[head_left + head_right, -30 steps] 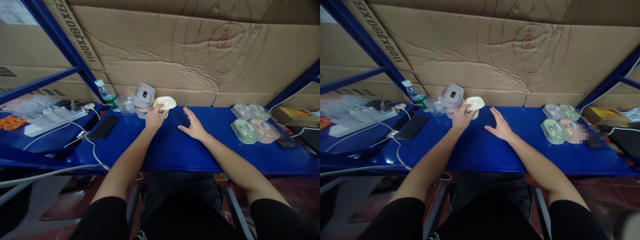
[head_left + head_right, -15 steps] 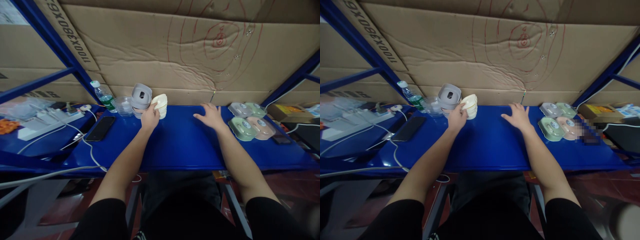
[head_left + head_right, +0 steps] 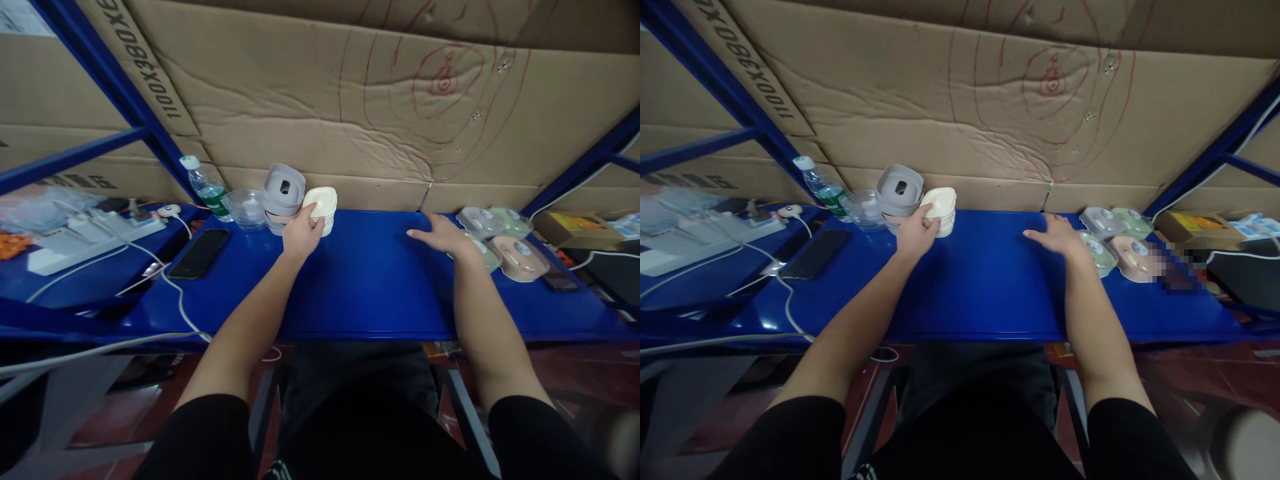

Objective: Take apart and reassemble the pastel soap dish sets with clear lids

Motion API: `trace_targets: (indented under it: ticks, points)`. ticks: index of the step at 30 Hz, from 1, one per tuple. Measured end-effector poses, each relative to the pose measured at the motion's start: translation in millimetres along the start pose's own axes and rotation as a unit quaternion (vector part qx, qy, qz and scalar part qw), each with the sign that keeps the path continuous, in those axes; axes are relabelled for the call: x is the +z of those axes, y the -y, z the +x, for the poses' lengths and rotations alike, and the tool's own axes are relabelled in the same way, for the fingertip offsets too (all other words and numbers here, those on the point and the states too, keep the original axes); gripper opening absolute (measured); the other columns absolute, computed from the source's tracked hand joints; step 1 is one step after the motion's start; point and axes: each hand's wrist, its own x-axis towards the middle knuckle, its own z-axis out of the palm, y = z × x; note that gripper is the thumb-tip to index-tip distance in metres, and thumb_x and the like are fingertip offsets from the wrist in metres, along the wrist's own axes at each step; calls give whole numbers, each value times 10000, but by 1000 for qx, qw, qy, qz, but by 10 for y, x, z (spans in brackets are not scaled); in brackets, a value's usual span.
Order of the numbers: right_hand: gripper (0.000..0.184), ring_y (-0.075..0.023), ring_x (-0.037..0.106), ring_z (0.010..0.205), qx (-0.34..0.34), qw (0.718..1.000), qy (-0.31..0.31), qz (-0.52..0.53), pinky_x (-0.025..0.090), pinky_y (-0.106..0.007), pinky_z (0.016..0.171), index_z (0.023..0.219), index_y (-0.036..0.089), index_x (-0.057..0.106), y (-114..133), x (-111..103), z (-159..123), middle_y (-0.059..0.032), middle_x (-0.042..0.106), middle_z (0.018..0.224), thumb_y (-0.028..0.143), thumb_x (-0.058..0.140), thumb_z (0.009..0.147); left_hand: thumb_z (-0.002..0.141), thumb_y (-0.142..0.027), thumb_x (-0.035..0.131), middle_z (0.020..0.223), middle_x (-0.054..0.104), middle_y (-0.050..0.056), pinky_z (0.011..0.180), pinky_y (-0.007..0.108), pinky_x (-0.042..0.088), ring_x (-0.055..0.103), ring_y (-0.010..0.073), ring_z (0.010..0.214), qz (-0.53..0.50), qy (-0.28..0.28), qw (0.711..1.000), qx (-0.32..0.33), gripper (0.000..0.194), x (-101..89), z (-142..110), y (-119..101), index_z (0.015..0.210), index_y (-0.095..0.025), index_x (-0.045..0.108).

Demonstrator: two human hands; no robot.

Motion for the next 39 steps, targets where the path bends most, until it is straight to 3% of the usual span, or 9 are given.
trace_targets:
  ticks: [2, 6, 10, 15, 18, 22, 28, 34, 39]
  points:
    - [944, -473, 496, 1495, -45, 997, 50, 26, 394, -693, 1218, 1476, 162, 622, 271, 95, -53, -242, 604, 1541, 782, 756, 776, 941, -354, 646, 794, 793, 65, 841, 401, 580, 761, 278, 894, -6, -4, 1000, 18, 494, -3, -6, -5, 1395, -163, 685]
    - [1022, -491, 227, 1634, -137, 984, 75, 81, 278, -755, 1260, 1589, 225, 512, 852, 260, -251, -193, 390, 1725, 803, 755, 782, 952, -368, 643, 802, 790, 51, 852, 364, 572, 756, 252, 918, -9, -2, 997, 71, 473, -8, -37, -41, 1378, -167, 690]
    - [965, -401, 226, 1655, -245, 958, 80, 122, 295, -652, 1302, 1643, 269, 422, 1162, 308, -384, -144, 330, 1765, 716, 753, 854, 968, -392, 637, 816, 790, 22, 816, 310, 555, 748, 199, 816, -6, 35, 992, 123, 412, -1, -99, -109, 1327, -204, 715]
    - [969, -488, 201, 1641, -195, 977, 80, 41, 168, -785, 1278, 1611, 306, 467, 1074, 340, -347, -141, 358, 1752, 605, 870, 782, 993, -439, 611, 813, 788, 13, 746, 275, 530, 730, 170, 756, -16, 93, 981, 169, 387, 15, -160, -170, 1285, -218, 738]
    - [993, -523, 333, 1579, -168, 978, 121, 33, 296, -774, 1234, 1609, 308, 479, 1003, 366, -313, -158, 371, 1738, 541, 908, 745, 978, -468, 645, 835, 791, 15, 746, 286, 531, 737, 180, 788, -26, 134, 974, 181, 407, 2, -178, -200, 1285, -217, 737]
    - [909, -461, 578, 1385, -188, 976, 100, 45, 482, -670, 1138, 1573, 302, 536, 1028, 350, -309, -163, 551, 1560, 585, 866, 774, 877, -581, 762, 946, 788, 21, 784, 313, 547, 742, 208, 890, -4, 190, 962, 193, 516, -44, -192, -228, 1273, -250, 740]
    - [1002, -460, 463, 1511, -212, 969, 104, 76, 417, -666, 1215, 1581, 308, 527, 1020, 418, -307, -145, 477, 1654, 650, 900, 716, 767, -678, 830, 1302, 724, 93, 944, 389, 571, 714, 286, 1155, 17, 249, 944, 218, 754, -62, -194, -220, 1387, -275, 678]
    - [890, -395, 552, 1469, -217, 961, 93, 146, 436, -621, 1222, 1476, 299, 644, 958, 470, -252, -127, 584, 1583, 607, 931, 692, 808, -594, 833, 1340, 728, 99, 1040, 439, 557, 697, 302, 1229, -6, 253, 941, 223, 700, -33, -202, -222, 1404, -268, 660]
    - [791, -363, 595, 1437, -196, 956, 28, 215, 432, -593, 1229, 1396, 270, 707, 1025, 396, -257, -131, 635, 1544, 636, 889, 719, 872, -584, 785, 1402, 704, 115, 1053, 416, 557, 692, 283, 1237, -38, 212, 953, 213, 667, -118, -190, -263, 1424, -233, 653]
